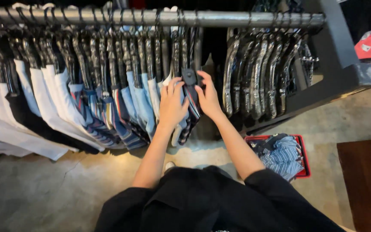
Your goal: Dusting clothes, hangers, and clothing racks in a store using a pink microfibre duster.
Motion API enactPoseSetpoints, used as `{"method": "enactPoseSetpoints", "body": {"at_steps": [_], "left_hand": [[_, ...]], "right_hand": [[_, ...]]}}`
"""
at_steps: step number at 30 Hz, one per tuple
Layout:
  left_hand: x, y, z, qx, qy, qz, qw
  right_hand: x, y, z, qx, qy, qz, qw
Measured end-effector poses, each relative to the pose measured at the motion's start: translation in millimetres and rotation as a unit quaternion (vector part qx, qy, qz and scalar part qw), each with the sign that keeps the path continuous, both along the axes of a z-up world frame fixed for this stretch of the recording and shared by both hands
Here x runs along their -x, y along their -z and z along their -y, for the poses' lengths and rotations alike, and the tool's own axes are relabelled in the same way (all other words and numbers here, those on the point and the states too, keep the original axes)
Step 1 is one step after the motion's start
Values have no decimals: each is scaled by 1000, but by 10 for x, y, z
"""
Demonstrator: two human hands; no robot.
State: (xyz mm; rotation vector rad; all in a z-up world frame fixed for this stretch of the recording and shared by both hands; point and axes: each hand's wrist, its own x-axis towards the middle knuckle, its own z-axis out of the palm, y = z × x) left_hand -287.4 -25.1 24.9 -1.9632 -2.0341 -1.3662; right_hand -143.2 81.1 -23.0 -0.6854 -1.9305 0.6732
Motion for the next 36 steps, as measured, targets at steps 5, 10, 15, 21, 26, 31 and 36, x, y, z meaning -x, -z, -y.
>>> {"method": "enactPoseSetpoints", "body": {"at_steps": [5,10,15,21,26,31,36], "left_hand": [[-93,83,-77,-2,-25,-31,999],[-202,85,-131,8,-56,-25,998],[-296,30,-282,32,-127,-55,990],[-391,136,-357,-1,-115,-57,992],[-611,-18,-360,20,-93,-47,994],[-650,6,-252,5,-26,-75,997],[-564,-8,-97,100,93,195,971]], "right_hand": [[-393,-206,91,173,60,-35,983],[-758,-334,87,211,20,-38,977],[-791,-166,-117,326,-76,-119,935],[-773,-266,21,-55,60,65,995],[-571,-566,658,-73,99,14,992],[-548,-475,857,-31,93,20,995],[-613,-361,887,175,-2,45,984]]}}
